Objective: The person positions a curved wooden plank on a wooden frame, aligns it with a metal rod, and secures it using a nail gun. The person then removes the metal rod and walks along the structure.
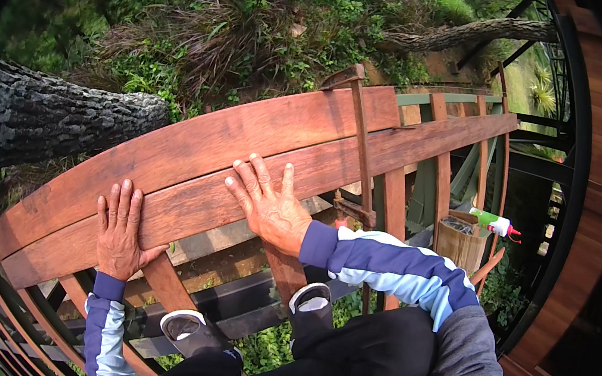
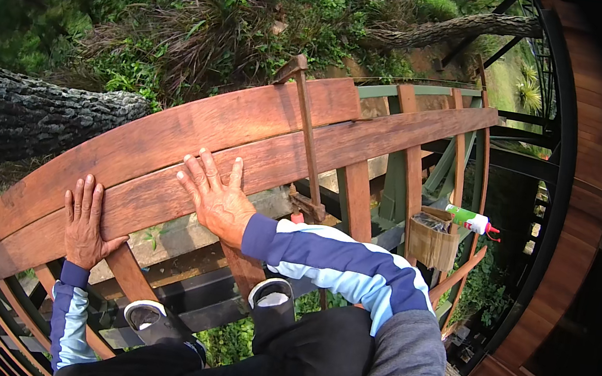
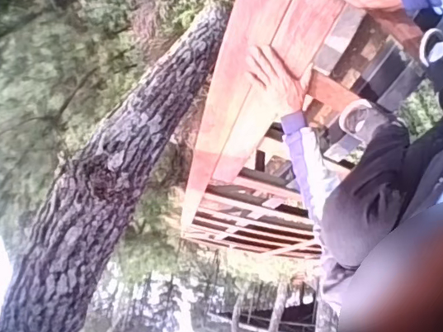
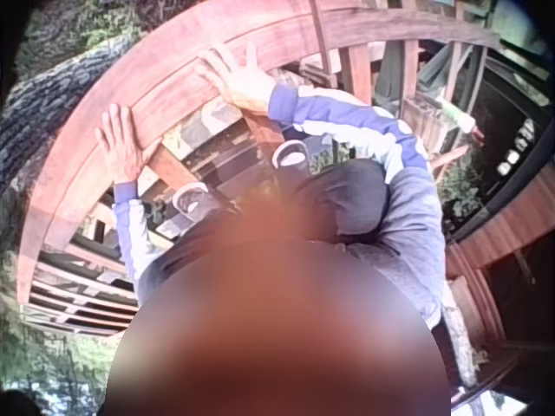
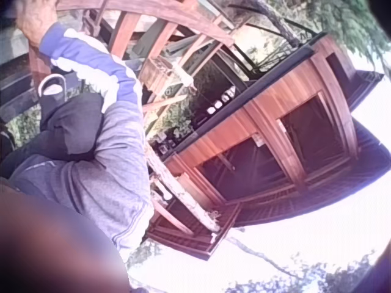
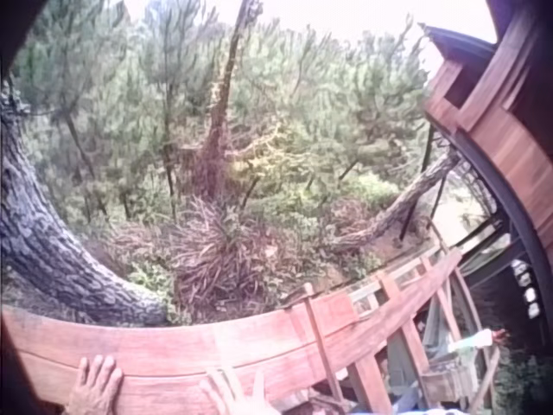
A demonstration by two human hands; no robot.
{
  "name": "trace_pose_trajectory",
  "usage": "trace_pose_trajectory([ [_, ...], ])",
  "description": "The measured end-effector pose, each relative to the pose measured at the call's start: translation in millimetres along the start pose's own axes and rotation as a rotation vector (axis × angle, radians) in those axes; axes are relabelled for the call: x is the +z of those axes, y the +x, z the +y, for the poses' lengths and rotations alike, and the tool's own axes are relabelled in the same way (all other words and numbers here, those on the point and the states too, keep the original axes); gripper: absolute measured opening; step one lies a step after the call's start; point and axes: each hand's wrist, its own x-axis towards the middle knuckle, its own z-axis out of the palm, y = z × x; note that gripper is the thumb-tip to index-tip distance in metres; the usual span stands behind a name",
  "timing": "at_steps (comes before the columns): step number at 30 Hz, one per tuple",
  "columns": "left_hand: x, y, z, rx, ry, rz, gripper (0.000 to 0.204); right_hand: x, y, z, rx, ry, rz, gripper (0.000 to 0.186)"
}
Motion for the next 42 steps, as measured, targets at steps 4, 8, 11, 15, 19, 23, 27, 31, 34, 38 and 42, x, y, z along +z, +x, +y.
trace_pose_trajectory([
  [4,-2.0,-0.1,0.2,-0.002,0.001,-0.023,0.107,-0.2,0.5,0.5,-0.006,-0.018,0.003,0.061],
  [8,-2.3,-0.3,0.3,-0.004,0.007,-0.032,0.107,-0.3,0.4,1.4,-0.010,0.005,0.007,0.061],
  [11,-1.8,-0.7,0.2,-0.001,0.009,-0.021,0.107,-0.6,0.0,1.5,-0.017,-0.005,0.001,0.062],
  [15,-1.3,-0.1,0.6,0.005,0.006,-0.005,0.107,-0.2,0.2,1.7,-0.019,-0.035,0.000,0.062],
  [19,-2.6,0.3,1.0,0.000,-0.008,-0.006,0.107,0.0,0.2,2.3,-0.028,-0.041,-0.013,0.062],
  [23,-1.6,-0.1,1.3,0.003,-0.007,0.001,0.108,-0.3,-0.6,2.9,-0.027,-0.091,0.028,0.063],
  [27,0.7,-1.4,0.5,-0.002,-0.004,-0.005,0.111,0.1,0.0,3.0,-0.025,-0.054,0.029,0.064],
  [31,1.7,-1.4,0.0,0.002,0.023,-0.013,0.112,1.1,0.0,3.0,-0.013,-0.026,0.047,0.066],
  [34,2.3,-0.9,0.5,0.003,0.018,0.021,0.114,2.8,0.1,3.3,-0.012,-0.023,0.055,0.066],
  [38,3.0,-0.9,0.2,0.010,0.019,0.027,0.114,5.8,0.6,3.4,-0.007,0.032,0.023,0.062],
  [42,3.1,-0.6,0.1,0.007,0.003,0.037,0.112,7.1,0.7,2.6,-0.003,0.027,0.041,0.062],
])
